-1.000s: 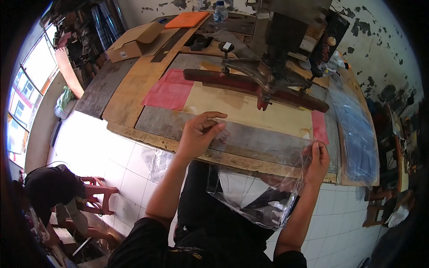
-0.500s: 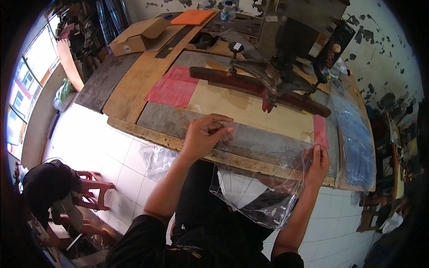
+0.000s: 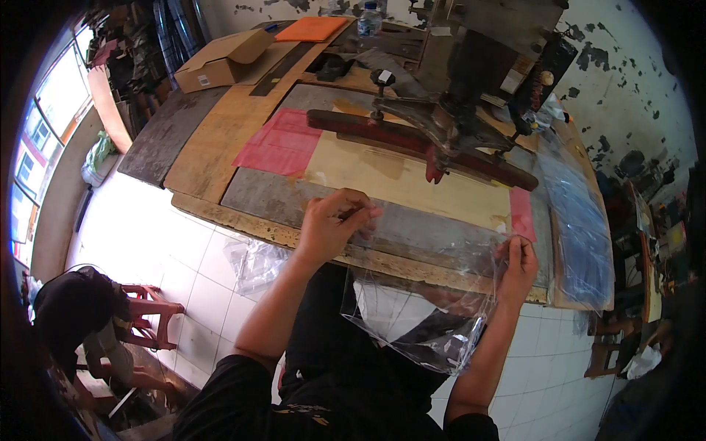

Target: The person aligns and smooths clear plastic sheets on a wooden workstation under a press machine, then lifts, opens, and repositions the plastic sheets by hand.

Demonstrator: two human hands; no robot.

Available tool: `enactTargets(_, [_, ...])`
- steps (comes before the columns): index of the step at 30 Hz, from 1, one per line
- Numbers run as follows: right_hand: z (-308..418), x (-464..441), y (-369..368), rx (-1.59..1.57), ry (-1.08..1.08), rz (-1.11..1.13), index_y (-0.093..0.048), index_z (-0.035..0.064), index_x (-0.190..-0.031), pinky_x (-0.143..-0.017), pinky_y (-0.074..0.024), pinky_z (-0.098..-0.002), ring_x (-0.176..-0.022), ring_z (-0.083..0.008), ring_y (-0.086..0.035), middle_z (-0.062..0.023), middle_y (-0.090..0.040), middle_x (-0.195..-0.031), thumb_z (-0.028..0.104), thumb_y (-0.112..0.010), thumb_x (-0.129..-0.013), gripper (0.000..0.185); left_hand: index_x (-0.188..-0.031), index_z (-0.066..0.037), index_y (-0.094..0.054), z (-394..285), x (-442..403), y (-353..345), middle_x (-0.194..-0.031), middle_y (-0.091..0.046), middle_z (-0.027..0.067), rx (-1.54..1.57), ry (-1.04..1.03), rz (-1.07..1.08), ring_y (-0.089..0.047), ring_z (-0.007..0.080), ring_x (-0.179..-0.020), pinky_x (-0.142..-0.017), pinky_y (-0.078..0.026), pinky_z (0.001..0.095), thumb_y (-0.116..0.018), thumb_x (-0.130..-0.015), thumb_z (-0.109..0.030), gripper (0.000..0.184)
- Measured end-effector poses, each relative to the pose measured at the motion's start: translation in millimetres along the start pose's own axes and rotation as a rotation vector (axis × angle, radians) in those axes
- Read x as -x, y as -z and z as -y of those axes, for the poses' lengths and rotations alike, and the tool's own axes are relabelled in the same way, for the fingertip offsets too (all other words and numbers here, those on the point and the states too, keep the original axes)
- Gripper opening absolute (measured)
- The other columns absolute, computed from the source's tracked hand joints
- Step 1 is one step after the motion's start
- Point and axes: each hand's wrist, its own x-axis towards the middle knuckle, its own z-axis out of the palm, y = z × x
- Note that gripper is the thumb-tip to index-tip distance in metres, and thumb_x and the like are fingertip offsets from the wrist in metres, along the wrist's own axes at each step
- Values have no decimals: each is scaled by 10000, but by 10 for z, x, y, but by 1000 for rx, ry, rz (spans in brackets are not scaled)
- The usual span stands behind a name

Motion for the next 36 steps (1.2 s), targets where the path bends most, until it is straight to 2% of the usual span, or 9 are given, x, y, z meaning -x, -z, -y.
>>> enactTargets(4, [-18, -6, 16, 18, 11, -12, -670, 10, -1030, -752, -499, -287, -783, -127, -617, -50, -682, -864, 243, -663, -1091, 241, -1137, -19, -781, -26, 5, 38, -860, -801, 76, -89, 49, 50, -733, 88, -739, -683, -579, 250, -813, -927, -20, 213])
enactTargets(7, [-12, -12, 18, 30, 14, -1, -671, 9, -1031, -752, -497, -287, -785, -126, -615, -49, -678, -866, 241, -652, -1098, 242, -1182, -8, -787, -10, 1, 64, -936, -818, 112, -208, -57, 59, -780, 131, -815, -747, -621, 278, -797, -935, -13, 248])
enactTargets(12, [-14, -10, 7, 3, 20, -25, -673, 11, -1035, -759, -502, -283, -784, -126, -610, -41, -665, -871, 227, -637, -1105, 230, -1218, 46, -753, -123, -5, 43, -959, -812, 126, -3, 61, 133, -799, 189, -908, -790, -632, 288, -784, -951, -4, 273])
enactTargets(15, [43, 11, -43, -19, -6, -63, -672, 14, -1034, -763, -505, -284, -785, -128, -611, -39, -660, -867, 227, -636, -1105, 227, -1234, 40, -746, -40, -9, 30, -967, -811, 118, 28, 11, 109, -800, 192, -910, -793, -629, 281, -778, -956, 8, 281])
enactTargets(24, [40, 8, -23, 9, 17, -34, -663, 25, -1030, -767, -503, -284, -786, -126, -612, -46, -673, -861, 234, -644, -1102, 222, -1330, -34, -720, -188, 6, 9, -939, -810, 80, -40, 21, 40, -784, 127, -869, -780, -599, 257, -787, -961, -12, 376])
enactTargets(27, [19, 2, -10, -9, 9, -28, -663, 23, -1030, -767, -503, -283, -785, -125, -611, -46, -674, -864, 238, -649, -1101, 227, -1389, -11, -668, -116, -2, 32, -942, -806, 107, -95, -67, 89, -804, 189, -832, -762, -645, 291, -728, -990, 19, 404])
enactTargets(31, [19, 6, -16, -20, 10, -31, -662, 21, -1031, -764, -504, -281, -785, -124, -611, -46, -676, -866, 237, -652, -1099, 227, -1398, -2, -655, -147, -9, 41, -935, -808, 111, -124, -11, 107, -798, 178, -828, -758, -646, 295, -720, -999, 13, 405])
enactTargets(33, [-3, 0, 2, -25, 6, -30, -664, 21, -1036, -761, -506, -279, -786, -123, -613, -45, -677, -869, 230, -650, -1100, 219, -1341, -43, -710, -138, -5, 27, -892, -803, 46, -4, 69, 68, -744, 72, -847, -769, -569, 233, -791, -965, -46, 385])
enactTargets(36, [-15, -2, -1, -30, 11, -26, -663, 25, -1033, -758, -506, -278, -786, -121, -612, -44, -678, -870, 232, -650, -1100, 218, -1343, -38, -707, -154, -7, 33, -889, -801, 49, 4, 87, 74, -726, 59, -836, -763, -558, 230, -790, -970, -52, 383])
